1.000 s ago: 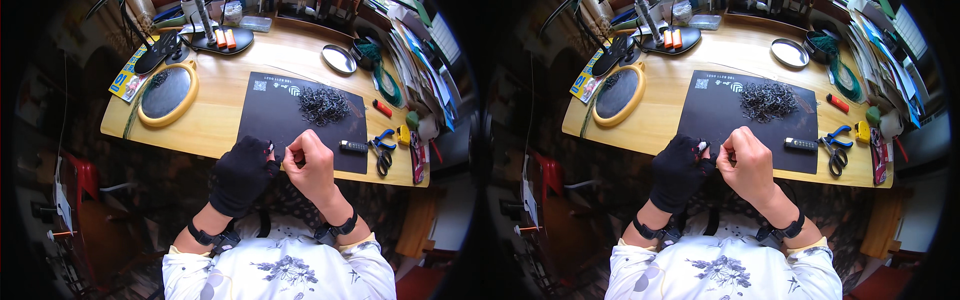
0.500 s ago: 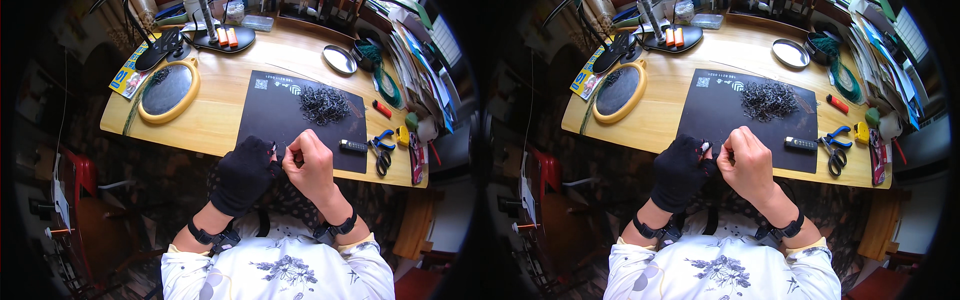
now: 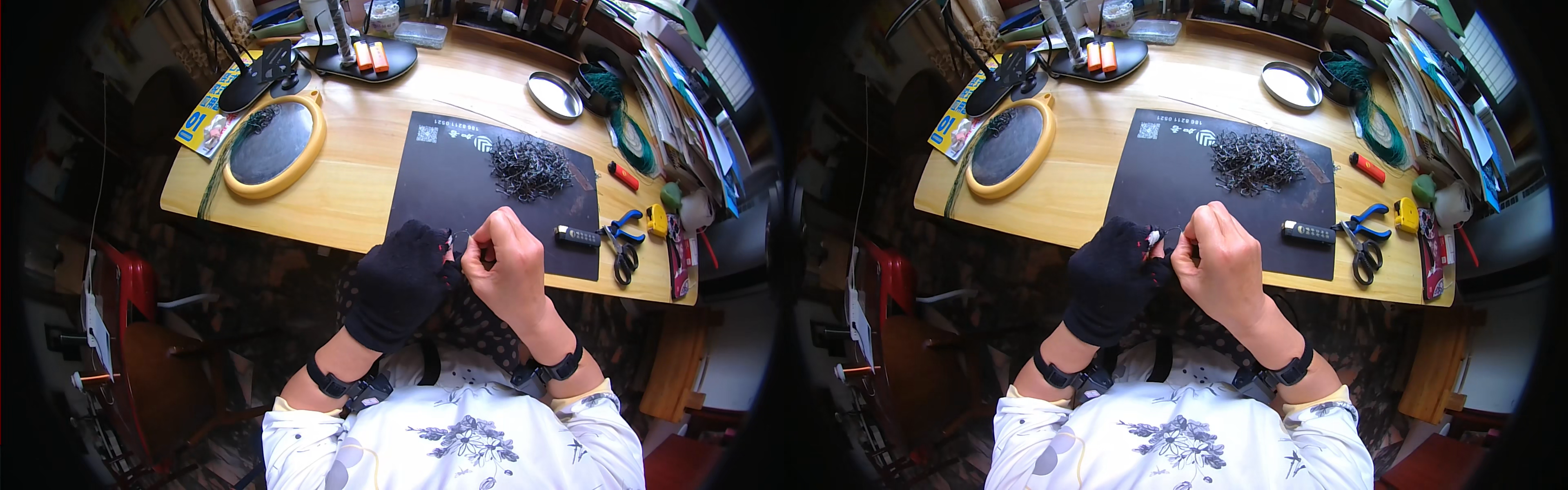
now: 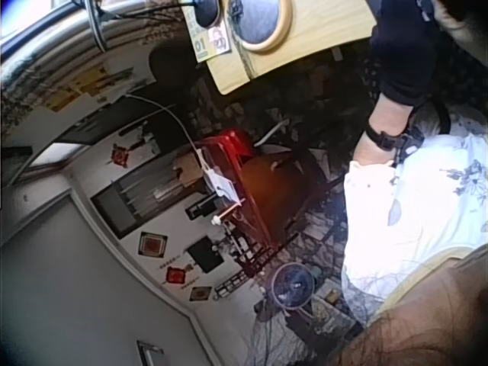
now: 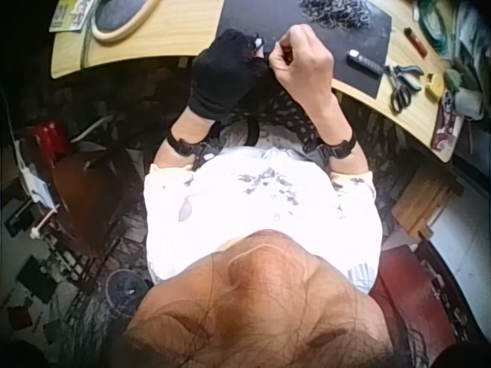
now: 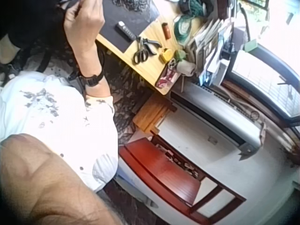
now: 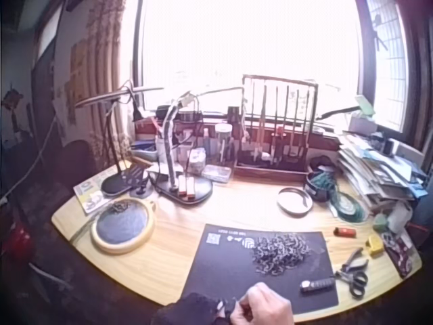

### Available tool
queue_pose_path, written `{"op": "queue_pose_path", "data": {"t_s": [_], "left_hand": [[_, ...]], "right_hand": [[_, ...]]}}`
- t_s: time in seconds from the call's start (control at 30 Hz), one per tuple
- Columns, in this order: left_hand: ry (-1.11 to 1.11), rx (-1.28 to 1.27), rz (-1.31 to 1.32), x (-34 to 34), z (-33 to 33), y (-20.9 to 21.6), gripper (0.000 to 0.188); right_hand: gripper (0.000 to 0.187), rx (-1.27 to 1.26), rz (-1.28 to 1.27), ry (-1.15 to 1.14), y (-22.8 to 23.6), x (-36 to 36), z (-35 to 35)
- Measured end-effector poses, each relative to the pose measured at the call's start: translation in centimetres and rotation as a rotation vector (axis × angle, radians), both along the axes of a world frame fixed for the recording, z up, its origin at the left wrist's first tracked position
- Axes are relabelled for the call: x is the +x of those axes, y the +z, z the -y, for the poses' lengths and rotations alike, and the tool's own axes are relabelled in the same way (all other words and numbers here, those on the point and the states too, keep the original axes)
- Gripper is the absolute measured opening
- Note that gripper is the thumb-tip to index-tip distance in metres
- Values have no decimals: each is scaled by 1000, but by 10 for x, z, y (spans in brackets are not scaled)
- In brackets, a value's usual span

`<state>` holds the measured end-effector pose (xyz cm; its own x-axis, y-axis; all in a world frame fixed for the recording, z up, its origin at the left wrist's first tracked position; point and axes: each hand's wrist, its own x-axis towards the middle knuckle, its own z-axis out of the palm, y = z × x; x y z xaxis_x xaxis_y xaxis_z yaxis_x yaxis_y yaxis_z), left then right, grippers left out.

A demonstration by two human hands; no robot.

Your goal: Threading small black weights or clips onto green fishing net lines and measuring them.

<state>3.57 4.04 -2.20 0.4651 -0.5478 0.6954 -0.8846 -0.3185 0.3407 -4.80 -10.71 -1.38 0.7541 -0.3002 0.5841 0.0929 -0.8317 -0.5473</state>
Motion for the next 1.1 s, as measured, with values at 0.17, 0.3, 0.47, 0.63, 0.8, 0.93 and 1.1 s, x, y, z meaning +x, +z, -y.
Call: {"op": "queue_pose_path", "data": {"t_s": [0.17,0.3,0.47,0.63,0.8,0.93,1.1], "left_hand": [[-18,-19,15,0,0,-2,16],[-7,5,7,-2,-2,-2,17],[-27,-11,4,-2,-3,-3,17],[-30,-6,34,-2,-4,-7,18],[-53,-32,26,-4,-5,-12,18],[-86,-63,-28,-4,-6,-9,21],[-92,-210,-315,-12,-4,5,29]], "right_hand": [[25,-21,-5,-2,0,1,0],[24,-6,2,-4,-1,-1,-1],[17,45,5,8,0,-5,0],[11,104,-4,21,6,-8,3],[10,222,-76,67,13,-9,7],[8,365,-179,122,17,-12,14],[7,864,-217,214,20,-17,18]]}}
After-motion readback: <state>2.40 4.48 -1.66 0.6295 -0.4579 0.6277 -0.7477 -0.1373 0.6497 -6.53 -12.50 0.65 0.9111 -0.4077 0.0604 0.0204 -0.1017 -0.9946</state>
